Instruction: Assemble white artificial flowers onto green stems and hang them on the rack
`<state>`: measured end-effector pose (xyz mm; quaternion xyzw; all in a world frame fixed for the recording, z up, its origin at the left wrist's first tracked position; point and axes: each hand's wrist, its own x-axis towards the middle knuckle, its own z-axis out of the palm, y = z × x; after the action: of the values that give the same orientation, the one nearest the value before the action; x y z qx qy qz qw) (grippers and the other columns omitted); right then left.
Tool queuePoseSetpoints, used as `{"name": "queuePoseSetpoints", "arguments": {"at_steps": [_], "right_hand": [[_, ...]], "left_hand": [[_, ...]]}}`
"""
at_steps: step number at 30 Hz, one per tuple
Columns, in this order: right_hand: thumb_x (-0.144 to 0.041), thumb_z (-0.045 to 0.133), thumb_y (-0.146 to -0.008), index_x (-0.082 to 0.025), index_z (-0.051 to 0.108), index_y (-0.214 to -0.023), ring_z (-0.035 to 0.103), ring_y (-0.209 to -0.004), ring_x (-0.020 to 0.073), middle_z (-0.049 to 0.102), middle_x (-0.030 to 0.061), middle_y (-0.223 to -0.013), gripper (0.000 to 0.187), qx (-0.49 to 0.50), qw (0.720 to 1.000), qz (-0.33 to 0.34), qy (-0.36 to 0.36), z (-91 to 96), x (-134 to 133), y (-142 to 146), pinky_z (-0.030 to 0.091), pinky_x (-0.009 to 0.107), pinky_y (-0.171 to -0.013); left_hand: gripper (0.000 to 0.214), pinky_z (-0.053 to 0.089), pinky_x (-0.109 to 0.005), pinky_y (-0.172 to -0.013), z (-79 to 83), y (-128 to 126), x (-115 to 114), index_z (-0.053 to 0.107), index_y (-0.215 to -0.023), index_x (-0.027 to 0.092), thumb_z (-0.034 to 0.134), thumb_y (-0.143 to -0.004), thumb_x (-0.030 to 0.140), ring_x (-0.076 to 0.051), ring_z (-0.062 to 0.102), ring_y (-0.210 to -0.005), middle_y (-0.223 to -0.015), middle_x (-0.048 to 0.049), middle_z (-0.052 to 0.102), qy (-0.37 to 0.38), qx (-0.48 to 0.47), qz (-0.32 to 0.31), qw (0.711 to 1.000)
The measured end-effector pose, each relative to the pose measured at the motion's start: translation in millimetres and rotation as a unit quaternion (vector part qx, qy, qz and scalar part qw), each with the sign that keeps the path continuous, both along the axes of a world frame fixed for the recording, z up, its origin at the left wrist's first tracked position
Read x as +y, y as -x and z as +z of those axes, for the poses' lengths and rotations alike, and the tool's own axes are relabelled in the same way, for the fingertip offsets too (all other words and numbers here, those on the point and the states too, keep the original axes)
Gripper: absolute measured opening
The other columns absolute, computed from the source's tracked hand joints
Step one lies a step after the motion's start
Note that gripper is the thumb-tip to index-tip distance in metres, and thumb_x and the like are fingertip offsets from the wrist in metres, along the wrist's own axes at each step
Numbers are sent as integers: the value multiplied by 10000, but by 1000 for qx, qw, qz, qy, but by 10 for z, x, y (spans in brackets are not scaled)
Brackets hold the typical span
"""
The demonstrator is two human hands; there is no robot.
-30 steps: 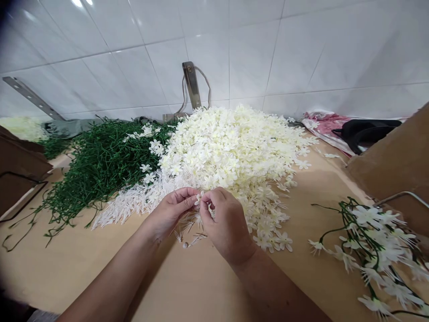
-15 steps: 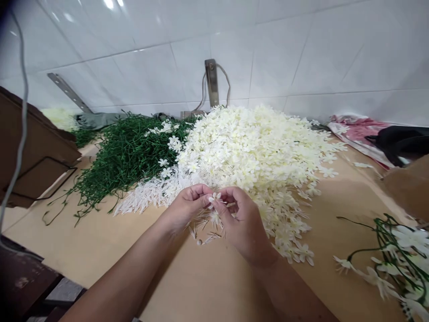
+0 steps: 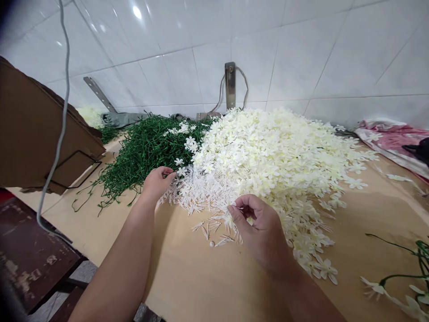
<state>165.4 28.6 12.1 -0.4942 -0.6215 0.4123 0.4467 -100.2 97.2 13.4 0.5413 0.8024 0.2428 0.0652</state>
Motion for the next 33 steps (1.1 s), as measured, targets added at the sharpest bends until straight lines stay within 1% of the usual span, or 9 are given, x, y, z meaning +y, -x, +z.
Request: {"name": "queuePoseSetpoints", "arguments": {"at_steps": [5,8,11,14,19,22,27,30,33], "right_hand": [[-334,554,-769,-185,512,-720,441,-541,93,478,-26,-599,162,-12,1000,4,2,7,-3,-19,372,215,-505],[-334,550,-771,-186,512,-718,430,-538,94,472,-26,-595,162,-22,1000,9,0,6,-6,-28,369,218,-506],[-336,540,-778,-189,509,-732,438,-543,96,475,-24,-605,158,-27,999,19,-3,-7,-6,-24,375,217,-508],[-329,537,-778,-190,506,-732,443,-534,95,477,-26,-600,150,-37,999,23,-14,-15,-6,-5,380,216,-505],[-304,544,-764,-188,504,-697,465,-535,102,486,-22,-588,140,-53,998,28,-35,9,-11,31,389,219,-504],[-302,540,-765,-191,501,-691,468,-532,104,487,-22,-585,139,-59,997,27,-44,18,-10,36,395,220,-501],[-307,539,-771,-193,498,-693,473,-529,107,494,-20,-587,144,-68,996,33,-43,20,1,22,403,227,-499],[-300,535,-773,-194,497,-686,474,-521,106,493,-21,-578,143,-67,996,41,-46,22,3,17,403,228,-492],[-300,539,-773,-193,497,-686,473,-525,105,491,-22,-578,144,-65,996,39,-45,19,-2,17,404,226,-494]], "left_hand": [[237,361,-259,-575,9,218,-65,617,-804,194,493,-740,385,-176,555,-704,-807,-43,632,51,5,7,999],[234,345,-249,-522,20,202,-113,620,-733,197,527,-707,410,-159,544,-600,-690,-22,631,98,-2,-10,995],[255,336,-254,-523,-7,122,-95,617,-721,208,521,-704,444,-168,546,-613,-691,-24,638,113,5,-17,993],[238,325,-263,-549,-58,25,-43,604,-688,210,538,-687,439,-184,545,-660,-717,-34,636,101,24,-24,994],[148,313,-258,-562,-81,-22,-29,581,-611,202,551,-674,332,-174,532,-647,-678,-29,620,65,29,-26,997],[181,319,-249,-550,-39,-3,-48,599,-684,209,490,-730,345,-157,524,-611,-672,-19,626,22,8,-17,1000],[295,376,-210,-564,16,-13,-25,579,-925,174,391,-807,368,-124,563,-631,-756,-30,658,-51,-63,-31,996],[318,387,-202,-573,29,-4,-23,587,-904,160,392,-807,392,-119,570,-647,-774,-34,661,-68,-83,-33,994],[282,360,-228,-556,42,42,-52,606,-827,172,440,-775,395,-142,548,-639,-748,-36,648,-63,-62,1,996]]}}
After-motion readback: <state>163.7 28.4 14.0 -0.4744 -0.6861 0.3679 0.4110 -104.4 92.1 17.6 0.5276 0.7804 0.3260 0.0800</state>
